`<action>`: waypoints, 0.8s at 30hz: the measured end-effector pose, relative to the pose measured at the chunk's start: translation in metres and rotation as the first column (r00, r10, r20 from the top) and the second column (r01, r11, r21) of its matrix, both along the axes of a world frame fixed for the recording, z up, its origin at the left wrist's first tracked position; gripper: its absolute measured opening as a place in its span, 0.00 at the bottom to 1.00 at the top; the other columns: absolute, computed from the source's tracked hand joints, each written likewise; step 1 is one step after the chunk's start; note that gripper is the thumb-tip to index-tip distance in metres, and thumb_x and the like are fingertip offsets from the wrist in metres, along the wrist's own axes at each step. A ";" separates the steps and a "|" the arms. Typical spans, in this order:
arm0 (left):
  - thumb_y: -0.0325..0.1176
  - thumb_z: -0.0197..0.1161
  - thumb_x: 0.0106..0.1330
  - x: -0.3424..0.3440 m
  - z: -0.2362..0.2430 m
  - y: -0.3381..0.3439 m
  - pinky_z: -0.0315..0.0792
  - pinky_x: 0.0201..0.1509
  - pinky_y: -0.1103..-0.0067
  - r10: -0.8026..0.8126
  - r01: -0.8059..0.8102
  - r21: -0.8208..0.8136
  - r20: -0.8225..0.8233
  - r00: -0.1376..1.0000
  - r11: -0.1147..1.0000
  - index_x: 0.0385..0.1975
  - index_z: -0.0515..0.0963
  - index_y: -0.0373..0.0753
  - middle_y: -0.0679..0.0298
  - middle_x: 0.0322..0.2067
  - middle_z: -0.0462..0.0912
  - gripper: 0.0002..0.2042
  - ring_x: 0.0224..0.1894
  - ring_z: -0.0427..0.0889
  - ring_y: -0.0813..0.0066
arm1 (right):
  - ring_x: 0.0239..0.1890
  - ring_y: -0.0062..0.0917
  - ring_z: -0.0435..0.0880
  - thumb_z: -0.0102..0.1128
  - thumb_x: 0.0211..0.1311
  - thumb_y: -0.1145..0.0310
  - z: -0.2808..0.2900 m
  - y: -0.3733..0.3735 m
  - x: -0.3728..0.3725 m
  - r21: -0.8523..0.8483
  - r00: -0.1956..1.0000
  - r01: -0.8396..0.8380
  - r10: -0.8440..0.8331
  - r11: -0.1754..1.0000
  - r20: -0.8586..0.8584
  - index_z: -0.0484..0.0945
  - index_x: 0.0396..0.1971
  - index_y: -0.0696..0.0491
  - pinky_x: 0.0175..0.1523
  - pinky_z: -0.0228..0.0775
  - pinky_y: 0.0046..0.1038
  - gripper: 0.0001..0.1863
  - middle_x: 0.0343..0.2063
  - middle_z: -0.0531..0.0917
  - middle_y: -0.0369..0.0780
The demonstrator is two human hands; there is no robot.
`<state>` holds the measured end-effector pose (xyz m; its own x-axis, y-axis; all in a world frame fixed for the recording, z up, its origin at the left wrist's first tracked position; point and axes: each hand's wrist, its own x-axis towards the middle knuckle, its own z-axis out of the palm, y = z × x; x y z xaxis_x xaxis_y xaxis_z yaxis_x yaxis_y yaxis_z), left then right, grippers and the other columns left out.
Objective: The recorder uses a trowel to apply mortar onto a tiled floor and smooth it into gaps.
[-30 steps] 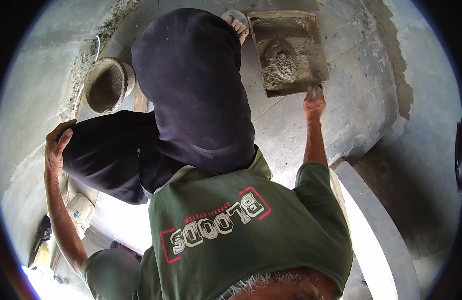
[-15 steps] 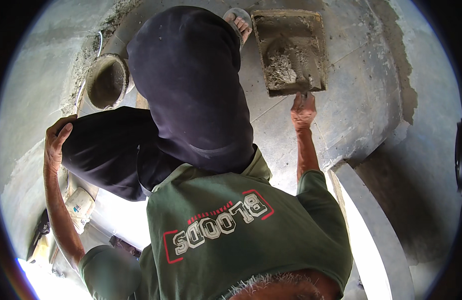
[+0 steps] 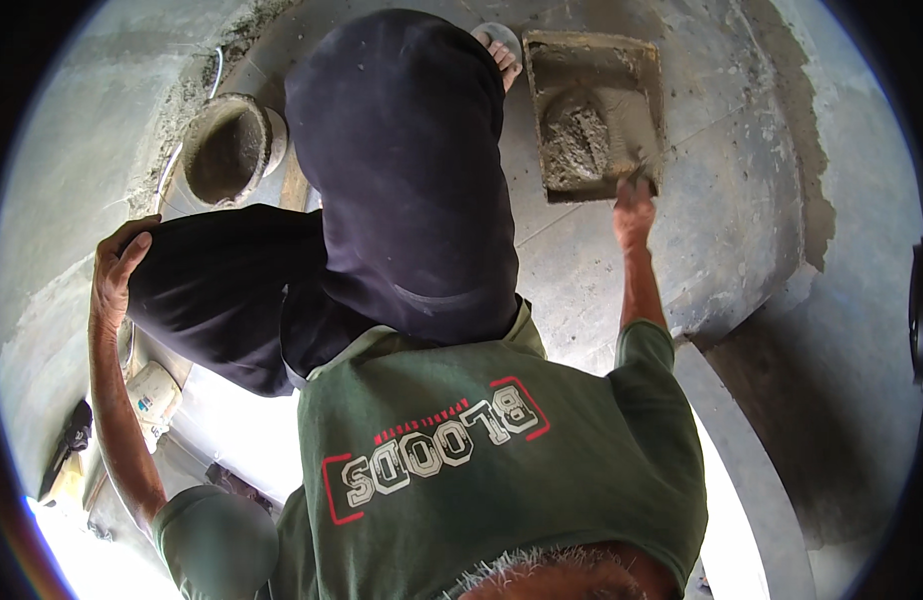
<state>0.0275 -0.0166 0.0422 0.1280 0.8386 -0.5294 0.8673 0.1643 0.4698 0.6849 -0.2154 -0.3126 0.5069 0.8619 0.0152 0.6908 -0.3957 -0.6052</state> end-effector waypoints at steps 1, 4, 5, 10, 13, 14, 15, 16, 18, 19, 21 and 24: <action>0.52 0.58 0.61 0.001 0.000 0.001 0.63 0.56 0.78 0.024 -0.024 -0.024 0.007 1.000 0.999 0.45 0.79 0.32 0.62 0.36 0.82 0.26 0.43 0.75 0.75 | 0.34 0.55 0.79 0.54 0.63 0.56 0.002 0.012 0.018 -0.024 0.997 -0.019 0.021 1.000 0.068 0.75 0.36 0.55 0.38 0.71 0.49 0.16 0.31 0.81 0.55; 0.52 0.57 0.61 0.003 0.001 0.004 0.63 0.56 0.78 0.018 -0.019 -0.045 -0.024 1.000 0.999 0.45 0.80 0.33 0.62 0.36 0.81 0.26 0.43 0.75 0.74 | 0.34 0.54 0.80 0.55 0.64 0.54 0.006 0.053 0.062 -0.365 0.943 0.036 0.090 0.930 0.321 0.75 0.39 0.56 0.36 0.71 0.44 0.19 0.30 0.81 0.56; 0.52 0.57 0.61 0.004 0.002 0.004 0.63 0.56 0.78 0.033 -0.034 -0.046 -0.035 0.999 0.998 0.45 0.80 0.33 0.62 0.36 0.81 0.26 0.43 0.75 0.74 | 0.34 0.54 0.80 0.55 0.64 0.54 0.003 0.064 0.067 -0.398 0.949 0.043 0.087 0.916 0.302 0.75 0.39 0.56 0.36 0.71 0.44 0.19 0.30 0.81 0.56; 0.52 0.58 0.61 0.002 0.003 0.003 0.63 0.57 0.78 0.020 -0.022 -0.030 -0.042 0.999 0.999 0.45 0.79 0.33 0.60 0.36 0.81 0.26 0.43 0.75 0.73 | 0.30 0.53 0.81 0.57 0.62 0.52 -0.003 0.083 0.050 -0.396 0.926 -0.324 0.373 0.859 0.053 0.76 0.33 0.56 0.32 0.72 0.45 0.19 0.25 0.81 0.54; 0.52 0.58 0.61 0.001 0.003 0.003 0.62 0.60 0.76 0.066 -0.068 -0.058 -0.036 0.997 0.996 0.45 0.79 0.32 0.57 0.42 0.82 0.26 0.48 0.75 0.71 | 0.27 0.48 0.81 0.56 0.62 0.55 0.011 0.063 0.031 -0.371 0.857 -0.414 0.493 0.832 0.150 0.76 0.32 0.52 0.31 0.74 0.42 0.14 0.21 0.81 0.50; 0.52 0.58 0.61 0.001 0.003 0.003 0.61 0.62 0.75 0.075 -0.077 -0.071 -0.033 0.997 0.994 0.45 0.79 0.32 0.56 0.44 0.82 0.26 0.50 0.75 0.70 | 0.26 0.47 0.81 0.57 0.62 0.56 0.018 0.053 0.028 -0.317 0.816 -0.461 0.536 0.829 0.216 0.76 0.31 0.52 0.31 0.74 0.42 0.13 0.21 0.81 0.49; 0.52 0.58 0.61 0.001 0.003 0.003 0.61 0.62 0.75 0.076 -0.079 -0.081 -0.042 0.996 0.994 0.45 0.79 0.32 0.56 0.44 0.82 0.26 0.50 0.75 0.70 | 0.26 0.47 0.81 0.57 0.62 0.56 0.025 0.040 0.027 -0.334 0.816 -0.466 0.544 0.819 0.196 0.76 0.31 0.52 0.31 0.74 0.42 0.13 0.21 0.81 0.49; 0.52 0.58 0.61 0.001 0.002 0.004 0.61 0.62 0.75 0.081 -0.083 -0.075 -0.023 0.996 0.994 0.45 0.79 0.32 0.55 0.46 0.81 0.26 0.52 0.75 0.69 | 0.26 0.46 0.81 0.57 0.62 0.57 0.033 0.024 0.029 -0.254 0.828 -0.440 0.499 0.861 0.257 0.75 0.30 0.52 0.31 0.74 0.42 0.13 0.20 0.81 0.49; 0.52 0.59 0.61 0.001 -0.001 0.007 0.61 0.63 0.74 0.077 -0.076 -0.072 0.005 0.997 0.995 0.45 0.79 0.32 0.54 0.48 0.81 0.26 0.53 0.75 0.68 | 0.26 0.46 0.82 0.57 0.62 0.57 0.042 -0.005 0.037 -0.177 0.839 -0.404 0.441 0.898 0.320 0.75 0.30 0.53 0.30 0.74 0.42 0.13 0.20 0.81 0.48; 0.51 0.59 0.61 0.001 -0.001 0.009 0.61 0.63 0.74 0.066 -0.066 -0.076 0.002 0.998 0.995 0.45 0.79 0.32 0.54 0.49 0.80 0.25 0.53 0.75 0.67 | 0.26 0.46 0.81 0.57 0.62 0.57 0.042 -0.020 0.042 -0.209 0.882 -0.300 0.354 0.931 0.311 0.75 0.29 0.54 0.30 0.74 0.42 0.14 0.22 0.81 0.47; 0.51 0.59 0.61 0.001 -0.002 0.012 0.60 0.64 0.73 0.051 -0.051 -0.076 0.001 0.999 0.996 0.44 0.79 0.32 0.54 0.50 0.80 0.25 0.53 0.75 0.67 | 0.26 0.47 0.81 0.56 0.63 0.57 0.033 -0.043 0.046 -0.236 0.916 -0.189 0.258 0.953 0.306 0.74 0.29 0.54 0.30 0.75 0.43 0.15 0.23 0.81 0.47; 0.50 0.59 0.62 -0.001 -0.004 0.011 0.61 0.63 0.74 0.067 -0.065 -0.088 0.012 0.998 0.994 0.44 0.80 0.32 0.54 0.49 0.80 0.24 0.53 0.75 0.68 | 0.27 0.47 0.82 0.51 0.66 0.63 0.012 -0.060 0.036 -0.485 0.878 -0.040 0.262 0.874 0.400 0.75 0.29 0.55 0.28 0.76 0.43 0.12 0.30 0.79 0.51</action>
<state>0.0264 -0.0051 0.0385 0.0823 0.7959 -0.5998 0.8461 0.2622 0.4640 0.7213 -0.2754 -0.3004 0.4033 0.8921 -0.2037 0.9110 -0.4125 -0.0027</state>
